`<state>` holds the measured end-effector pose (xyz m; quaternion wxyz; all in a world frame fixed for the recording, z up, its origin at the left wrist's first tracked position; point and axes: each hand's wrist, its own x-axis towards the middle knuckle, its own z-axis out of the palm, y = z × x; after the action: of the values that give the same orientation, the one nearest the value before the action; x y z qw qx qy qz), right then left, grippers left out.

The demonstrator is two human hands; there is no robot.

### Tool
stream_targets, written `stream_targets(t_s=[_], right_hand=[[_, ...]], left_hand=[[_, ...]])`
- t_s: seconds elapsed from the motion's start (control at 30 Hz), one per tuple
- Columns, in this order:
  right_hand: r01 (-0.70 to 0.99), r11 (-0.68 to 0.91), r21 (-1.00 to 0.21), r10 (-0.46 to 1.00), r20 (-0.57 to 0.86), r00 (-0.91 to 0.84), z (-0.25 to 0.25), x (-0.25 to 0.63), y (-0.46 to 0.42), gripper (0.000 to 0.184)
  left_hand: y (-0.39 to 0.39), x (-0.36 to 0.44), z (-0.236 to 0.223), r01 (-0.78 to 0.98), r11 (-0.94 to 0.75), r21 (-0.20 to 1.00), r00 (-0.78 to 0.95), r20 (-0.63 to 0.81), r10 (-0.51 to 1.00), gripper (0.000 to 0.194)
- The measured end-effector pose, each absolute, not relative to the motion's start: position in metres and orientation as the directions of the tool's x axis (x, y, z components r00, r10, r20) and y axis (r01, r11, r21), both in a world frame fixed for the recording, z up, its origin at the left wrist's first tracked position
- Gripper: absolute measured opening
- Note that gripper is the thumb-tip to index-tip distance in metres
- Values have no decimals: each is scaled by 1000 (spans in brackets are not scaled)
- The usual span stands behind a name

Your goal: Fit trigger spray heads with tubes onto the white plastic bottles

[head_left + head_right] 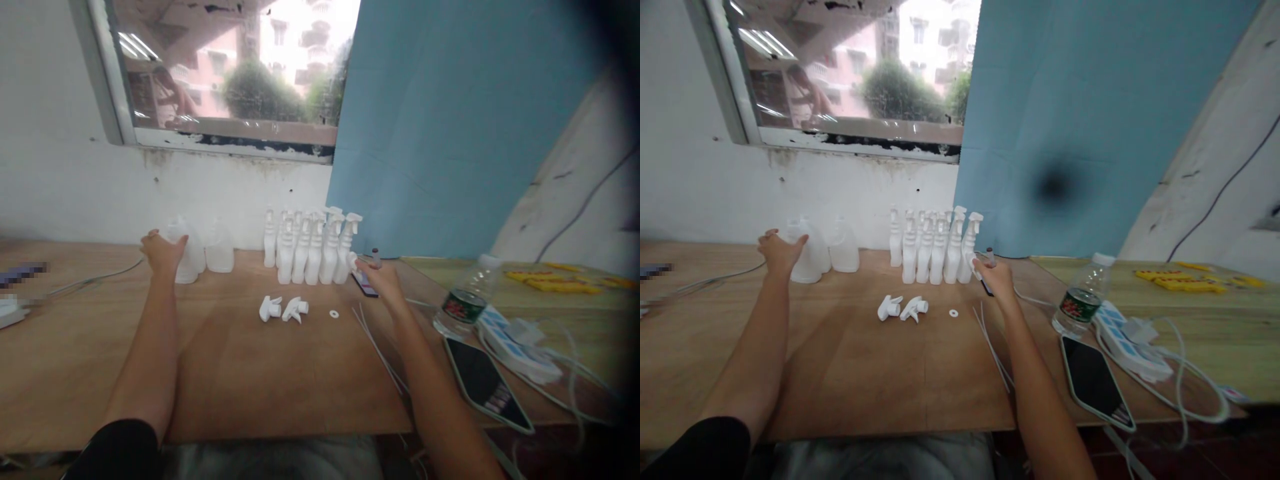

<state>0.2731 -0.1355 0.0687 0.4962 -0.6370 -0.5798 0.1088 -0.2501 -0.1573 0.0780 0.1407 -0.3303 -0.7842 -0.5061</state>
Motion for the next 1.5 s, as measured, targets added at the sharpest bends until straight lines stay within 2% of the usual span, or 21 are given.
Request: stream_targets(t_s=[0.13, 0.23, 0.33, 0.4, 0.47, 0.57, 0.67, 0.87, 1.0, 1.03, 1.1, 1.17, 1.23, 1.33, 1.43, 1.5], right_hand=[[747, 35, -664, 913, 325, 247, 61, 275, -133, 35], [717, 8, -697, 953, 222, 205, 54, 273, -132, 35], [725, -2, -689, 956, 212, 205, 50, 271, -131, 32], [790, 8, -613, 949, 254, 187, 50, 270, -131, 32], [857, 7, -515, 937, 302, 173, 50, 269, -130, 34], [919, -17, -393, 917, 360, 171, 50, 266, -131, 39], [945, -9, -327, 894, 420, 154, 50, 264, -134, 42], [938, 133, -321, 813, 576, 82, 50, 264, -139, 39], [912, 271, -309, 686, 727, 42, 50, 266, -136, 37], [900, 308, -307, 647, 761, 38, 50, 266, -135, 37], [867, 399, -298, 585, 811, 9, 52, 263, -135, 38], [826, 495, -270, 564, 823, -69, 54, 255, -139, 38], [779, 585, -224, 575, 792, -205, 55, 241, -148, 37], [688, 716, -115, 564, 676, -474, 50, 211, -168, 36], [559, 828, 43, 453, 537, -712, 41, 179, -186, 36], [457, 882, 119, 349, 486, -801, 35, 163, -193, 35]], left_hand=[[-165, -219, 118, 792, 54, 609, -586, 731, 349, 46], [-175, -164, 130, 805, -205, 556, -427, 784, 451, 35], [-192, -101, 107, 777, -450, 441, -102, 793, 601, 26], [-203, -70, 75, 745, -534, 399, 83, 739, 668, 22], [-213, -54, 42, 726, -565, 392, 177, 688, 704, 17], [-222, -50, 4, 727, -562, 395, 227, 633, 740, 15], [-224, -54, -11, 718, -567, 404, 255, 606, 754, 16], [-228, -50, -9, 647, -626, 435, 231, 671, 705, 15], [-239, -43, -10, 566, -686, 458, 258, 692, 675, 14], [-242, -41, -11, 532, -689, 493, 249, 686, 683, 14], [-244, -36, -14, 406, -653, 639, 200, 635, 746, 17], [-244, -31, -18, 177, -531, 829, 171, 505, 846, 24], [-240, -27, -21, -78, -341, 937, 213, 350, 912, 35], [-234, -26, -24, -296, -115, 948, 330, 214, 919, 47], [-231, -28, -24, -365, 10, 931, 423, 156, 893, 56], [-231, -29, -23, -379, 39, 925, 431, 138, 892, 57]])
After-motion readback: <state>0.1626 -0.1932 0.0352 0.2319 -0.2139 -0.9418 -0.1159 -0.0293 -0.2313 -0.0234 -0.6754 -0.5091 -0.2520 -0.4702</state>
